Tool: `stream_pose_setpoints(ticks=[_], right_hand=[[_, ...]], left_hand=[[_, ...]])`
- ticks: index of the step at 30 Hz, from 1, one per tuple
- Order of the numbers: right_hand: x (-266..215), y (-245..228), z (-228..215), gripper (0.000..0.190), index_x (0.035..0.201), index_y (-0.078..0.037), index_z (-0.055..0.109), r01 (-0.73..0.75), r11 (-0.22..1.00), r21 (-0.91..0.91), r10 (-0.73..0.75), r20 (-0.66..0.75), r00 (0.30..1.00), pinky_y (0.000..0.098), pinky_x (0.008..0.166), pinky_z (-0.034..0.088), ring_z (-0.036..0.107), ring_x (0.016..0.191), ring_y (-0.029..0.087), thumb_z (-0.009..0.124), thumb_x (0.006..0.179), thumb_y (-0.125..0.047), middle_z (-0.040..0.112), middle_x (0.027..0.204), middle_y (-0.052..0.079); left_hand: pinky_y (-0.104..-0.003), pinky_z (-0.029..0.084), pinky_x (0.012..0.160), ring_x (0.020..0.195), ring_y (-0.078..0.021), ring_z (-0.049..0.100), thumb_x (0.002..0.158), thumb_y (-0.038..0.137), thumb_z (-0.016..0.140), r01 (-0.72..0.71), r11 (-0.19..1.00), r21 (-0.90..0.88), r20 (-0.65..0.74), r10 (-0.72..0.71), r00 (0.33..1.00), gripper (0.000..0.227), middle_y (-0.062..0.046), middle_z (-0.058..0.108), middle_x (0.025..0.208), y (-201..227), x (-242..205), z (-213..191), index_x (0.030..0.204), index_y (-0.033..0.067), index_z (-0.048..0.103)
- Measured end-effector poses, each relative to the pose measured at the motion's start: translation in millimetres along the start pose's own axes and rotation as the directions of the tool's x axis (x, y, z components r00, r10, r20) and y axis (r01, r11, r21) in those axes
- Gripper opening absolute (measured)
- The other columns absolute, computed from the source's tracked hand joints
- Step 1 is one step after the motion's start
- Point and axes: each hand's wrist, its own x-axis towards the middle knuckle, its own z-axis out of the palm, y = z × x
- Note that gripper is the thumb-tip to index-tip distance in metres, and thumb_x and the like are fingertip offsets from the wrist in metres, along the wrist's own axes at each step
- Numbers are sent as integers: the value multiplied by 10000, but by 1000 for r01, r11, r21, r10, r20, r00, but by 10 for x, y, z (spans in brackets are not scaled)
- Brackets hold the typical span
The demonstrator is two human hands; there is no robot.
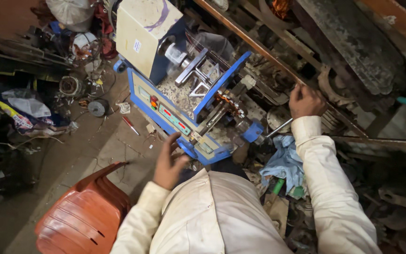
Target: The person operates a small metal turning machine, using a red-handled tool to adjust the workpiece and machine components. They repeatedly engage and disengage the machine's controls while manipulating the tool and workpiece.
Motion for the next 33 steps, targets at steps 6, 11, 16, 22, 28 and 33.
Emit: stream_pose_setpoints(ticks=[6,11,16,22,28,33], right_hand=[[16,22,-38,249,858,-64,698,60,991,117,-58,-16,998,502,662,523,655,736,391,694,1045,-228,695,834,176],[11,15,-105,266,831,-51,673,55,982,183,-61,26,998,507,651,509,645,725,398,703,1047,-203,685,816,177],[34,19,-142,303,769,-41,616,106,975,196,-111,17,994,518,655,496,625,721,413,723,1015,-180,660,794,190],[41,52,-96,319,751,-47,582,157,947,280,-167,11,986,523,669,492,615,726,415,719,1017,-158,643,789,188],[23,56,-92,318,757,-47,598,138,962,236,-150,30,988,520,656,490,615,718,413,719,1021,-177,656,798,184],[14,53,-82,313,754,-53,629,104,977,187,-113,38,993,517,653,498,627,717,408,719,1018,-195,663,794,187]], left_hand=[[-560,383,1057,1276,-426,505,747,419,819,-327,509,796,65,465,883,807,-184,513,1390,473,163,512,1392,65,488],[-480,460,962,1097,-343,594,856,285,780,-313,396,863,126,430,894,462,-107,616,1240,444,330,621,1265,125,638],[-423,472,857,982,-286,647,871,216,759,-264,419,869,1,532,847,279,-53,674,1119,386,365,712,1126,124,690],[-412,483,848,957,-286,645,867,188,750,-255,442,860,-37,552,833,250,-49,682,1084,427,341,723,1110,143,713],[-414,487,845,967,-290,649,881,197,753,-284,439,853,-16,565,825,253,-66,679,1103,430,347,702,1121,132,706],[-418,489,853,989,-294,649,890,218,748,-303,443,843,8,554,832,266,-69,676,1122,387,357,675,1136,127,704]])
